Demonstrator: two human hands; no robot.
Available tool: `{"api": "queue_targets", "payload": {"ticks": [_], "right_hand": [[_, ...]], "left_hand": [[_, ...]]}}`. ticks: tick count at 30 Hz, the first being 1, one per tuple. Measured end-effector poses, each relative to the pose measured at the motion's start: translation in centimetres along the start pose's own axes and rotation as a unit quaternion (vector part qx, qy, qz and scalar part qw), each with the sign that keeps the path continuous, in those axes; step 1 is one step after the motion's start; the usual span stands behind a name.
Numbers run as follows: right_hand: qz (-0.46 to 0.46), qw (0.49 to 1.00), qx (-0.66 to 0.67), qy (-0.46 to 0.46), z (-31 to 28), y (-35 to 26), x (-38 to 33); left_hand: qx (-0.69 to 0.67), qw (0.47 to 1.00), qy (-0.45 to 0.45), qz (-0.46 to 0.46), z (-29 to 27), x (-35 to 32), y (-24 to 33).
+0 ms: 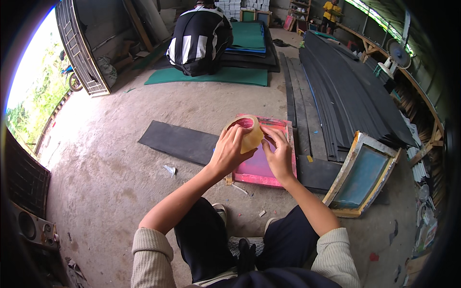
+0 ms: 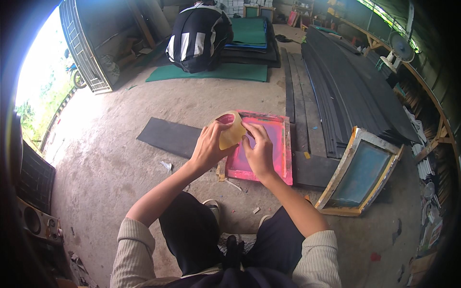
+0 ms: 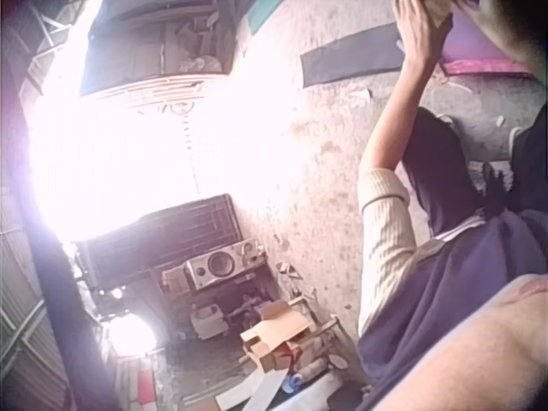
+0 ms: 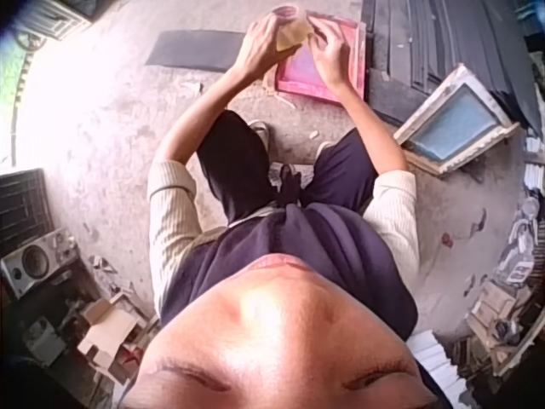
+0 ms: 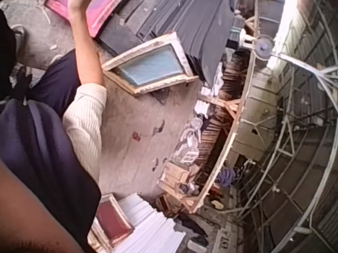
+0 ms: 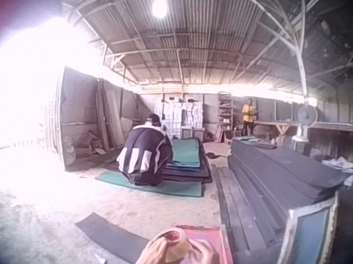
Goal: The person sits on the floor and repeatedly applies strips of masking tape to the edges of a pink rectangular frame. They use a blue utility knife to cut the tape and press it down with their fingers, working on different sides of the frame throughout the clip.
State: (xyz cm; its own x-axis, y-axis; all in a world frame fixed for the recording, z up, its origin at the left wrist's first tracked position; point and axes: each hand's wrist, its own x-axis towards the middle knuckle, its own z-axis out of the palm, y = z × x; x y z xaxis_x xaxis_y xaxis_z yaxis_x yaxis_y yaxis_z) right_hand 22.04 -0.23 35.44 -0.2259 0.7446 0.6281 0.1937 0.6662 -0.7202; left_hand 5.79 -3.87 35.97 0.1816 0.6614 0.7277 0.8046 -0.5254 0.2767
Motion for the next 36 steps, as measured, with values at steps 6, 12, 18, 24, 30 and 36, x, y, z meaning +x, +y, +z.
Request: {"api": "queue_targets", "payload": {"ticks": [6,12,18,24,30,36], "right_hand": [[0.035,0.998,0.057,0.005,0.8,-0.1,0.0],[0.176,0.966,0.182,-0.05,0.4,1.3,0.7],[0.209,0.963,0.16,-0.064,0.5,1.9,1.3],[0.125,0.985,-0.107,-0.057,1.5,9.0,3.1],[0.297,0.949,-0.017,-0.106,1.2,13.8,3.0],[0.345,0.924,0.086,-0.141,-1.0,15.2,1.9]], "left_hand": [[0.03,0.999,0.003,-0.009,0.0,-0.1,-0.3],[0.066,0.997,-0.018,0.024,0.2,-0.2,-0.7],[0.041,0.999,-0.024,0.01,0.6,-0.2,-0.9],[-0.123,0.955,-0.097,-0.253,3.5,0.0,-2.6],[-0.227,0.903,-0.203,-0.303,7.2,-2.0,-7.3],[-0.269,0.887,-0.227,-0.298,10.8,-3.2,-7.9]]}}
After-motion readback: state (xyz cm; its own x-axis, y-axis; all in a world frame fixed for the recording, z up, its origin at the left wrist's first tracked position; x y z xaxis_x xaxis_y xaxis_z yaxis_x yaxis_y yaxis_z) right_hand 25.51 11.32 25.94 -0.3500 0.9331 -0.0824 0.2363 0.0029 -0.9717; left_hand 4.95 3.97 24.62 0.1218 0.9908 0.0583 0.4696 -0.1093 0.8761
